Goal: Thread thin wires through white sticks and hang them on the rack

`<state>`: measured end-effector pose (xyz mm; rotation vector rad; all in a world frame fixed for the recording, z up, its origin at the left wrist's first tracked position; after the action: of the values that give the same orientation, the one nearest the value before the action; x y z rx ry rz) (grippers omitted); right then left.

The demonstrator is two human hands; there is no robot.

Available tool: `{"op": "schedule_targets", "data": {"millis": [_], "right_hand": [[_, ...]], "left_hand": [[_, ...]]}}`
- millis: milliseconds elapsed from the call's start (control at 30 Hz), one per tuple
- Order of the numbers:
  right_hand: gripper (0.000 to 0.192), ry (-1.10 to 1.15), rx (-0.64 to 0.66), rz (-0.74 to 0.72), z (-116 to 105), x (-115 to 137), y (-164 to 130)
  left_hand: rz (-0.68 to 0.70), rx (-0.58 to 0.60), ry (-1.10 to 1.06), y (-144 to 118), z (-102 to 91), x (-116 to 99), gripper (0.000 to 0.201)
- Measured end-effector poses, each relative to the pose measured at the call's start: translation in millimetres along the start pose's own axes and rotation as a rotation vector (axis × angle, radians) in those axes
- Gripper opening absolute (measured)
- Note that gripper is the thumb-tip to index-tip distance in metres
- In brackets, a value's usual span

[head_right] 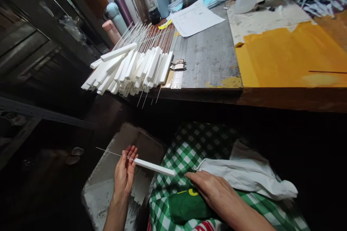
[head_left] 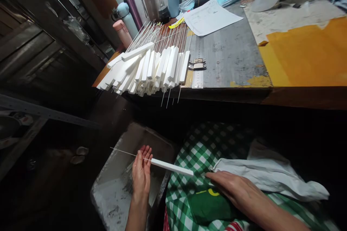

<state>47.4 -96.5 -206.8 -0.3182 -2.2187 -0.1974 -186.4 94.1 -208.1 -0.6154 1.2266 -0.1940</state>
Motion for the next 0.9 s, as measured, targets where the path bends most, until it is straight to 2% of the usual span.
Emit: {"op": "schedule_targets", "data": {"millis": [233, 400, 567, 633, 700, 733, 833, 900], "right_hand": [[0.02, -0.049, 0.032, 0.067, 6.9, 7.3, 13.4], [0.019, -0.196, 0.052, 0.051, 17.3, 4.2, 15.5], [0.019, -0.233, 0.054, 0.012, 30.2, 14.7, 21.8], [0.018, -0.207, 0.076, 0.005, 36.9, 21.5, 25.5], [0.016, -0.162, 0.079, 0.008, 40.4, 25.7, 29.0], [0.018, -0.144, 0.071, 0.014, 40.6, 25.6, 30.4], [0.027, -0.134, 0.046, 0.035, 38.4, 17.2, 31.3], [0.03, -0.144, 0.059, 0.055, 38.3, 7.4, 28.9]], "left_hand": [[-0.063, 0.01, -0.055, 8.8, 0.4, 4.3, 0.027], [-0.087, 0.021, -0.07, 14.6, -3.5, 8.7, 0.026], [-0.171, 0.104, 0.001, -2.4, 3.1, 31.2, 0.021], [-0.178, 0.137, 0.063, -4.3, 0.0, 33.0, 0.02], [-0.105, 0.113, 0.122, 10.9, -16.1, 18.4, 0.023], [-0.034, 0.067, 0.148, 25.5, -30.6, 4.8, 0.022], [0.186, -0.096, 0.28, 81.0, -88.9, -35.5, 0.027], [0.242, -0.178, 0.427, 115.4, -129.8, -39.8, 0.024]]}}
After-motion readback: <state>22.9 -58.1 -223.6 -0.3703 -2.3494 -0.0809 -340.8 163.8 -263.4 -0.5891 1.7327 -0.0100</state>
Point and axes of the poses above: each hand's wrist, its own y-axis towards the middle knuckle, its own z-axis out of the palm, x = y × z, the point moved 9 cm from there along y, towards the middle knuckle, and after that the axes turned 14 degrees about -x, right-handed, at the moved point
